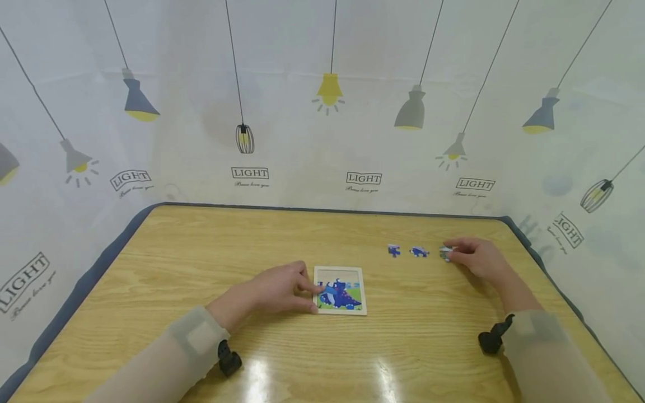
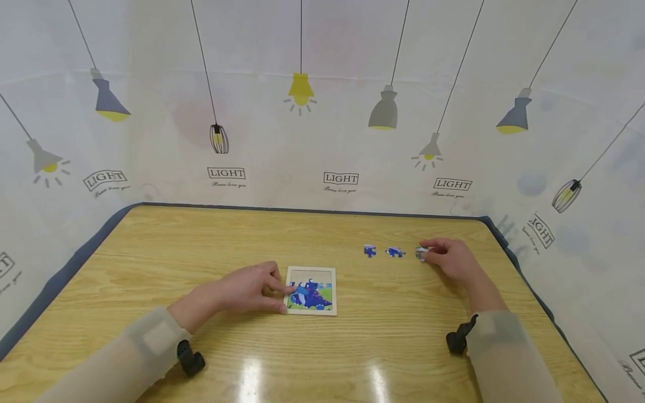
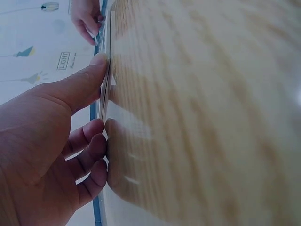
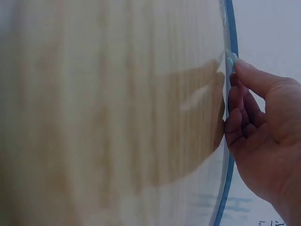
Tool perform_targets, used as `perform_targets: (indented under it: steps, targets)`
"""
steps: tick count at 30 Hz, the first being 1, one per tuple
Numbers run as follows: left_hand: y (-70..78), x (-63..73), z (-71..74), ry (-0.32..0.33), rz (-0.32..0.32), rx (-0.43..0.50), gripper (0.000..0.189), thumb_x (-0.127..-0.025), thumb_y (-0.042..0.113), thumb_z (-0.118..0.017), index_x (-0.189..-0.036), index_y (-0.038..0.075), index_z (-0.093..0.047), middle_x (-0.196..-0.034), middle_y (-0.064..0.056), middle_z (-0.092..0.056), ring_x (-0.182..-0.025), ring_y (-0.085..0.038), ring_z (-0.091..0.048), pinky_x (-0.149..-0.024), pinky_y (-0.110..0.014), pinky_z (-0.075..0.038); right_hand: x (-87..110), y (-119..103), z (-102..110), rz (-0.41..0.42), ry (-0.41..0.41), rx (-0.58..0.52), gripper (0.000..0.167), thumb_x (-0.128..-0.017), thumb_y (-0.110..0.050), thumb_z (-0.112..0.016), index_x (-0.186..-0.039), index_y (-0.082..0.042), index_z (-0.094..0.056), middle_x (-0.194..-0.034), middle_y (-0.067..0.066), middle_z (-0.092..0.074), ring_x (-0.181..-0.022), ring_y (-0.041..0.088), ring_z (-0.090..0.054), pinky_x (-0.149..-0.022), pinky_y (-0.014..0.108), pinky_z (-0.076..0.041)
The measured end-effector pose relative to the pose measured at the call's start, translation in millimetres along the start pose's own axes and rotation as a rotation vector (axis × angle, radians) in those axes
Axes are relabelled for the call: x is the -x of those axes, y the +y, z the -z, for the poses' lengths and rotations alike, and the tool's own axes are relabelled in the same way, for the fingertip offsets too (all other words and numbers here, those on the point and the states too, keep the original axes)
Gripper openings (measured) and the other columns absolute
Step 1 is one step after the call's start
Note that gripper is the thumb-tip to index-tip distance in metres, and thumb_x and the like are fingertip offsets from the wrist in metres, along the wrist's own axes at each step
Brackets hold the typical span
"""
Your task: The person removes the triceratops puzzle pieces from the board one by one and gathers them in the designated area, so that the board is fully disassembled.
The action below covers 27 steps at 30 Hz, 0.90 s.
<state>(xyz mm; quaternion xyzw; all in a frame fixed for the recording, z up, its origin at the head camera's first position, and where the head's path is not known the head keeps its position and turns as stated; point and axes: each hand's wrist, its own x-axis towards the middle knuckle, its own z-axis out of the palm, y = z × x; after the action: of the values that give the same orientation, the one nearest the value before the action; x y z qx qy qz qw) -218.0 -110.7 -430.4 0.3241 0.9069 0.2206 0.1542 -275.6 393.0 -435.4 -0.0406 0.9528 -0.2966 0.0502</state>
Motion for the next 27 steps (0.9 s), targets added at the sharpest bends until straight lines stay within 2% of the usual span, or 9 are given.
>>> perform_targets:
  steps: [3,6,16,27]
  targets:
    - [-0.3,-0.8,-1.1,-0.003,0.008,0.004,0.049,-0.098,0.052,-0.081,-0.142,0.031,-0.074,-0.105,0.004,-0.054,-0.089,-0.014,-0.049,-0.075,-0.028,-0.041,-4.4,5.0,-0.7,0.019,-0.007,0.048,0.045,-0.112,-0.031,-0.066,-0.150,-0.007,-0.067,-0.141,0.029,-0.067,-0.131,0.050,-0.061,-0.108,0.067,-0.048]
    - [-0.8,-0.9,-1.5,-0.003,0.016,0.010,0.050,-0.097,0.052,-0.082,-0.142,0.030,-0.074,-0.105,0.004,-0.054,-0.089,-0.014,-0.049,-0.075,-0.029,-0.040,-7.8,8.8,-2.1,0.025,-0.022,0.066,0.043,-0.112,-0.031,-0.066,-0.149,-0.009,-0.068,-0.141,0.029,-0.067,-0.131,0.051,-0.060,-0.110,0.070,-0.045]
    - [-2.1,-1.1,-1.3,0.005,0.008,0.012,0.050,-0.097,0.052,-0.082,-0.141,0.030,-0.075,-0.105,0.004,-0.055,-0.089,-0.014,-0.050,-0.075,-0.029,-0.041,-10.0,15.8,-4.9,-0.027,-0.028,0.024,0.046,-0.113,-0.038,-0.064,-0.150,-0.012,-0.067,-0.140,0.025,-0.066,-0.126,0.043,-0.060,-0.107,0.063,-0.045]
    - [1.4,-0.5,-0.1,0.000,0.012,0.019,0.049,-0.097,0.050,-0.082,-0.141,0.030,-0.075,-0.105,0.004,-0.055,-0.090,-0.014,-0.050,-0.076,-0.029,-0.042,-3.1,10.5,-4.7,-0.009,-0.007,-0.007,0.046,-0.113,-0.035,-0.063,-0.151,-0.009,-0.066,-0.140,0.029,-0.066,-0.125,0.046,-0.062,-0.104,0.062,-0.048]
